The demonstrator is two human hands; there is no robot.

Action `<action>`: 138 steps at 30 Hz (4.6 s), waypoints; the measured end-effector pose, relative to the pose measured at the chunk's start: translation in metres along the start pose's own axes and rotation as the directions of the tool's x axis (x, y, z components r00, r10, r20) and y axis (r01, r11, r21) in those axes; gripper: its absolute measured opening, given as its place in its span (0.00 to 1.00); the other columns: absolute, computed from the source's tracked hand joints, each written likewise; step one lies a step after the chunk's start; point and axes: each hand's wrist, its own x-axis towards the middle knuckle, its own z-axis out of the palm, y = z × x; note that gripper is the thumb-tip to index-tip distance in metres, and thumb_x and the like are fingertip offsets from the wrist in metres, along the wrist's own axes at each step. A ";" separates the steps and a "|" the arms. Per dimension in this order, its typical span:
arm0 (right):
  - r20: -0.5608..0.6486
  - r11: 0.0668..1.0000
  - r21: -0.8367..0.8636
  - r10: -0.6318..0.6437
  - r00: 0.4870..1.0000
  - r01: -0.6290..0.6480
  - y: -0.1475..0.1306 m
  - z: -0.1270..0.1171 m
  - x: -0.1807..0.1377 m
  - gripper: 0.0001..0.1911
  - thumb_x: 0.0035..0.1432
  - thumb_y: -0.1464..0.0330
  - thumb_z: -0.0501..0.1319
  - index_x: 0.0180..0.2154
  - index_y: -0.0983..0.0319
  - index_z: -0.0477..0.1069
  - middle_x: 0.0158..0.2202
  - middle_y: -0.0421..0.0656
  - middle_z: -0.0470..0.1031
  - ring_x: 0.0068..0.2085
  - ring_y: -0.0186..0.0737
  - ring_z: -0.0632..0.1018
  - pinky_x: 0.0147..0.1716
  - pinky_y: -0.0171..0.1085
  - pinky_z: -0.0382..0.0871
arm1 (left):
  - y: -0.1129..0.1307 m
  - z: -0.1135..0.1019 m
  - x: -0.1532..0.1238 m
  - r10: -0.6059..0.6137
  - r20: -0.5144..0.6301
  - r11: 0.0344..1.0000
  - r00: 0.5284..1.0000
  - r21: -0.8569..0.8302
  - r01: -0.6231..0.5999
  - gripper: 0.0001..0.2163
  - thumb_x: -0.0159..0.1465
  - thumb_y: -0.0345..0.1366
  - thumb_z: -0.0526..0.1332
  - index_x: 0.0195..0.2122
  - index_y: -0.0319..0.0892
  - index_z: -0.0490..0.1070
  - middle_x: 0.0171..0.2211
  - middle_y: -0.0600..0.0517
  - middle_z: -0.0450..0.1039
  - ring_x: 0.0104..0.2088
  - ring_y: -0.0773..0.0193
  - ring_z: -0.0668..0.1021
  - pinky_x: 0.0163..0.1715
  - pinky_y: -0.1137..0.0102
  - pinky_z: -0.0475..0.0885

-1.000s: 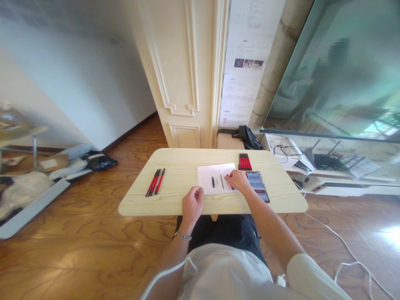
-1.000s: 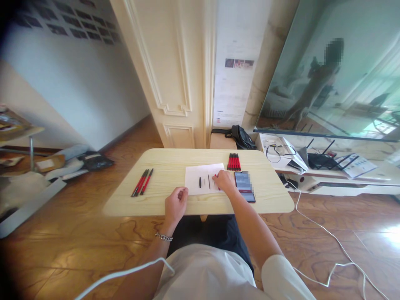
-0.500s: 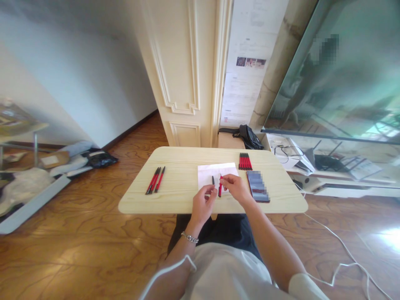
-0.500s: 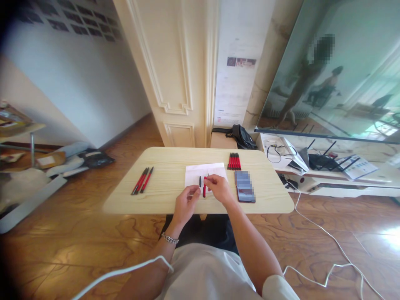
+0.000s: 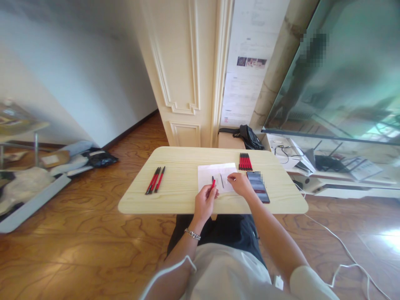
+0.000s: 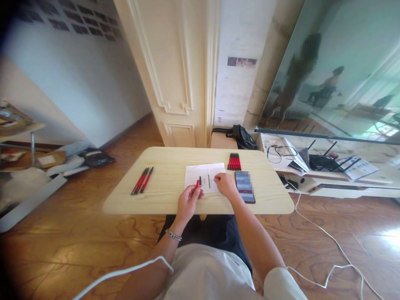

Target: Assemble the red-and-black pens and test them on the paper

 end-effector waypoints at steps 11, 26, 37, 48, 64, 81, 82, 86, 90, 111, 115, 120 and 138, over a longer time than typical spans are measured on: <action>-0.005 0.990 -0.142 0.002 1.000 -0.003 -0.005 0.018 0.002 0.09 0.55 0.68 0.59 0.34 0.63 0.77 0.35 0.50 0.78 0.38 0.43 0.76 0.38 0.36 0.63 | 0.001 0.000 -0.003 0.049 0.018 0.988 0.999 0.142 -0.052 0.16 0.62 0.48 0.58 0.42 0.40 0.71 0.32 0.48 0.77 0.32 0.62 0.79 0.34 0.70 0.72; 0.022 0.746 0.664 -0.080 0.997 0.045 -0.041 0.005 -0.023 0.13 0.51 0.62 0.62 0.36 0.63 0.76 0.24 0.40 0.72 0.25 0.32 0.68 0.24 0.32 0.62 | 0.006 0.000 -0.005 0.059 0.061 0.985 0.996 0.157 -0.068 0.16 0.63 0.47 0.57 0.43 0.40 0.71 0.30 0.50 0.76 0.31 0.63 0.77 0.34 0.70 0.71; 0.012 0.780 0.623 -0.093 0.996 0.065 -0.037 0.008 -0.022 0.13 0.50 0.61 0.64 0.34 0.63 0.76 0.25 0.39 0.72 0.25 0.32 0.67 0.25 0.32 0.60 | 0.010 -0.001 -0.006 0.083 0.088 0.974 0.993 0.205 -0.100 0.15 0.64 0.46 0.57 0.42 0.40 0.72 0.29 0.51 0.75 0.31 0.63 0.77 0.34 0.71 0.71; 0.101 0.814 0.576 -0.163 0.981 0.076 -0.033 0.004 -0.026 0.15 0.49 0.61 0.64 0.37 0.63 0.77 0.33 0.44 0.78 0.33 0.38 0.74 0.35 0.36 0.67 | 0.011 -0.001 -0.007 0.078 0.097 0.979 0.992 0.179 -0.095 0.15 0.63 0.46 0.57 0.43 0.41 0.72 0.30 0.50 0.76 0.32 0.62 0.77 0.35 0.69 0.72; 0.074 0.965 -0.252 0.091 0.993 -0.070 -0.017 0.018 0.013 0.16 0.55 0.58 0.60 0.36 0.63 0.77 0.37 0.52 0.79 0.41 0.45 0.77 0.39 0.36 0.64 | 0.018 -0.001 -0.010 0.112 0.081 0.972 0.990 0.198 -0.126 0.13 0.62 0.45 0.58 0.39 0.40 0.74 0.32 0.50 0.76 0.31 0.63 0.76 0.33 0.72 0.69; -0.041 0.775 0.631 -0.024 0.999 0.044 -0.034 -0.005 0.006 0.18 0.51 0.61 0.60 0.41 0.66 0.72 0.30 0.45 0.76 0.27 0.35 0.73 0.26 0.34 0.66 | 0.009 0.000 -0.007 0.085 0.056 0.983 0.995 0.161 -0.093 0.14 0.62 0.44 0.59 0.41 0.40 0.74 0.32 0.49 0.76 0.32 0.62 0.76 0.34 0.69 0.71; -0.068 0.715 0.696 -0.026 0.997 0.066 -0.039 -0.009 0.001 0.18 0.51 0.60 0.61 0.40 0.65 0.71 0.31 0.45 0.76 0.28 0.35 0.73 0.26 0.34 0.66 | 0.009 0.000 -0.007 0.086 0.053 0.982 0.995 0.164 -0.094 0.14 0.61 0.44 0.59 0.41 0.40 0.74 0.32 0.49 0.76 0.32 0.62 0.76 0.34 0.70 0.71; -0.113 0.622 0.776 -0.026 0.993 0.105 -0.055 -0.016 -0.011 0.17 0.50 0.58 0.63 0.38 0.63 0.71 0.31 0.45 0.76 0.28 0.34 0.72 0.26 0.33 0.66 | 0.010 0.000 -0.007 0.089 0.055 0.978 0.994 0.185 -0.098 0.13 0.62 0.44 0.59 0.41 0.41 0.74 0.32 0.50 0.76 0.31 0.63 0.75 0.32 0.70 0.70; -0.100 0.640 0.761 -0.052 0.994 0.110 -0.055 -0.007 -0.015 0.15 0.50 0.59 0.63 0.36 0.63 0.71 0.30 0.44 0.75 0.26 0.34 0.71 0.23 0.33 0.63 | 0.011 -0.001 -0.006 0.113 0.054 0.969 0.992 0.214 -0.122 0.13 0.62 0.44 0.58 0.41 0.41 0.74 0.31 0.51 0.76 0.29 0.64 0.74 0.31 0.71 0.69; 0.059 0.708 0.706 -0.081 0.995 0.016 -0.033 0.012 -0.031 0.14 0.49 0.58 0.65 0.29 0.63 0.72 0.23 0.39 0.71 0.23 0.31 0.66 0.23 0.31 0.59 | 0.011 -0.002 -0.007 0.070 0.127 0.984 0.989 0.154 -0.090 0.14 0.63 0.45 0.58 0.40 0.39 0.73 0.30 0.50 0.76 0.31 0.63 0.77 0.34 0.70 0.71; 0.158 0.717 0.697 -0.133 0.978 -0.015 -0.023 0.007 -0.017 0.16 0.50 0.59 0.64 0.37 0.63 0.74 0.31 0.42 0.75 0.29 0.34 0.72 0.27 0.32 0.63 | 0.010 -0.001 -0.007 0.060 0.110 0.991 0.992 0.112 -0.072 0.15 0.63 0.46 0.58 0.41 0.39 0.72 0.30 0.50 0.76 0.31 0.63 0.77 0.34 0.71 0.71; 0.063 0.975 0.219 0.006 0.998 -0.020 -0.019 0.020 0.010 0.10 0.53 0.65 0.60 0.33 0.62 0.76 0.34 0.45 0.78 0.36 0.39 0.76 0.36 0.35 0.66 | 0.010 -0.002 -0.007 0.062 0.099 0.991 0.993 0.112 -0.073 0.14 0.63 0.45 0.58 0.41 0.39 0.72 0.30 0.50 0.76 0.32 0.63 0.77 0.35 0.71 0.71; 0.036 0.942 0.332 0.044 0.998 -0.053 -0.019 0.025 0.012 0.12 0.54 0.66 0.56 0.37 0.65 0.74 0.30 0.45 0.75 0.31 0.38 0.74 0.31 0.34 0.64 | 0.008 -0.001 -0.006 0.068 0.081 0.991 0.994 0.114 -0.077 0.14 0.63 0.45 0.58 0.41 0.39 0.72 0.30 0.49 0.76 0.31 0.64 0.78 0.34 0.71 0.72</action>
